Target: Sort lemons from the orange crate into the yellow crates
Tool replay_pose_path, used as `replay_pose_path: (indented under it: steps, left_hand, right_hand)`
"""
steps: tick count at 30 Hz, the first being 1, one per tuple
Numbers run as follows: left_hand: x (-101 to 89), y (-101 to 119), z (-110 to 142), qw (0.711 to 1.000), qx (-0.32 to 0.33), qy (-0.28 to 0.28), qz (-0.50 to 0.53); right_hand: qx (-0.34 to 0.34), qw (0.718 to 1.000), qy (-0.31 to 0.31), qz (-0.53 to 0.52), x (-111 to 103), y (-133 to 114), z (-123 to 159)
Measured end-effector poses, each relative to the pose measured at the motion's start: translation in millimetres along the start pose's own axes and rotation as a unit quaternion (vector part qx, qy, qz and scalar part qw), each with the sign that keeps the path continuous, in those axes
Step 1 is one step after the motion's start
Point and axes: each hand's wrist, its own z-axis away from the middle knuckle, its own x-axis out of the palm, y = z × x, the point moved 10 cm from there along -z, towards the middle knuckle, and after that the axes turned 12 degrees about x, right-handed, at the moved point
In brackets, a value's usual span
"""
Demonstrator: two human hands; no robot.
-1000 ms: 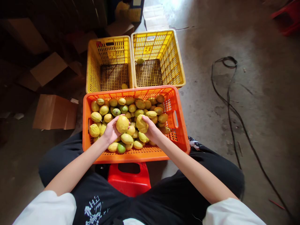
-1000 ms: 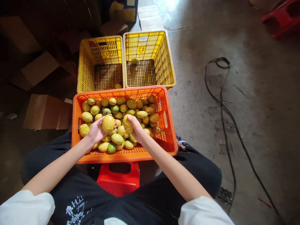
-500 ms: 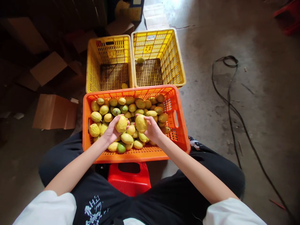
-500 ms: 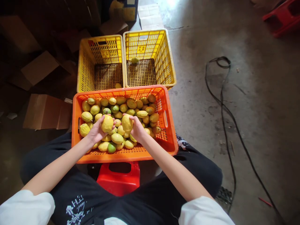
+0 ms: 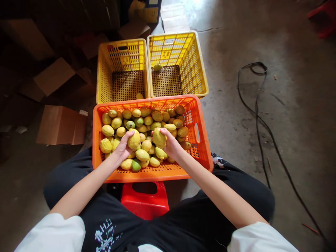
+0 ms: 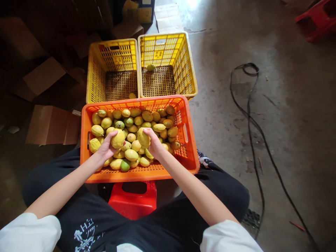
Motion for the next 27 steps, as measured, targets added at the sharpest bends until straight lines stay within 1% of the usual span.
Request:
replay_pose_path:
  steps: [2, 5, 7, 10, 14, 17, 20, 24, 27]
  left_hand:
    - [5.9, -0.7, 4.4, 1.0, -0.015, -0.001, 0.01]
    - [15.5, 1.9, 9.7, 1.0, -0.017, -0.007, 0.026]
    - [18.1, 2.4, 10.8, 0.999, -0.019, -0.011, 0.025]
    - [16.3, -0.8, 9.1, 0.999, -0.03, -0.018, 0.005]
    - [17.4, -4.7, 5.3, 0.998, -0.028, -0.058, -0.01]
    - [17.6, -7.0, 4.5, 0.997, -0.028, -0.068, -0.009]
    - [16.3, -8.0, 4.4, 0.998, -0.037, -0.054, 0.01]
    - [10.0, -4.6, 2.8, 0.999, -0.037, -0.009, 0.039]
    - [8.6, -3.0, 3.2, 0.998, -0.042, 0.005, 0.043]
  right_hand:
    - [0.024, 1.0, -0.001, -0.011, -0.6, 3.2, -1.8]
    - [0.044, 0.999, -0.004, -0.017, -0.2, 6.1, -3.3]
    - [0.038, 0.999, -0.002, -0.015, -0.4, 4.8, -3.1]
    - [0.034, 0.999, 0.002, -0.012, -1.1, 3.7, -2.2]
    - [0.027, 0.999, 0.013, -0.014, -2.8, 1.8, -1.5]
    - [0.01, 1.0, 0.025, -0.009, -3.4, -2.0, -1.6]
    - [0.006, 0.999, 0.035, -0.005, -3.5, -2.9, -1.7]
    - [0.011, 0.999, 0.037, -0.008, -3.0, -2.0, -1.2]
    - [0.013, 0.999, 0.039, -0.018, -4.1, -1.3, -1.1]
